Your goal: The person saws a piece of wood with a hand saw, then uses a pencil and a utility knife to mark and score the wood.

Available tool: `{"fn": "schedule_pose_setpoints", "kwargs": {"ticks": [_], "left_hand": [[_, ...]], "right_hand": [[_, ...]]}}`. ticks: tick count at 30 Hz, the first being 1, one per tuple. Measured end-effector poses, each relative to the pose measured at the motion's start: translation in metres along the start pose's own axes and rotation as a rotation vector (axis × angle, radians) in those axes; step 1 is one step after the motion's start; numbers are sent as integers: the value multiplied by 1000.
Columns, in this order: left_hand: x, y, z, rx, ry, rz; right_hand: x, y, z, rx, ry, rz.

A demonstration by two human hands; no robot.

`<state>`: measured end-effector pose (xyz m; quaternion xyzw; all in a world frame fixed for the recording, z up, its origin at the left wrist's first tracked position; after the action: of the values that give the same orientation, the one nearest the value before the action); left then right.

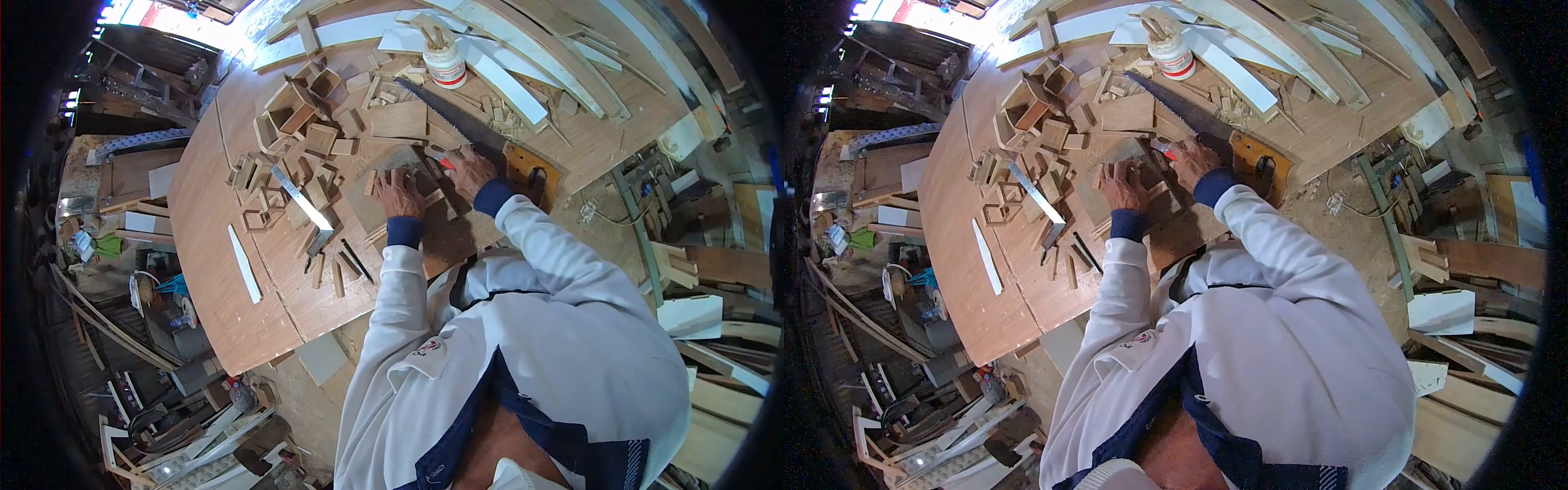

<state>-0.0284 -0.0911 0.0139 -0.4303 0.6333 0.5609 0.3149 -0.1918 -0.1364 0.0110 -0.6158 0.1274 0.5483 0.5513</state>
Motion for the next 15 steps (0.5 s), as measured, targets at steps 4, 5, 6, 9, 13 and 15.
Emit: {"fn": "schedule_pose_setpoints", "kwargs": {"ticks": [4, 5, 6, 9, 13, 15], "left_hand": [[-18, 9, 9, 46, 10, 8], [-20, 11, 12, 94, -34, 0], [-21, 14, 16, 144, -79, -7], [-22, 21, 28, 174, -161, 23], [-15, 25, 35, 193, -208, 22], [-10, 24, 36, 169, -245, 21]], "right_hand": [[19, 10, -9, 12, 17, -29], [22, 13, -11, 9, 10, -28], [21, 14, -11, 6, 1, -5], [13, 9, -7, -23, 79, 65], [-12, -1, 13, -130, 144, -85], [-8, -3, 24, -142, 90, -140]]}}
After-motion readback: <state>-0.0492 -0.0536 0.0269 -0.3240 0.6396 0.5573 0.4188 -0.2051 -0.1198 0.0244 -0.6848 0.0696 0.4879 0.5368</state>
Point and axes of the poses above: each hand's wrist, its own z-axis away from the middle knuckle, its own x-axis out of the palm, y = z × x, the point moved 3 cm from there along -z, towards the middle knuckle, and after that the axes turned 15 degrees about -y, right-handed, at the moved point
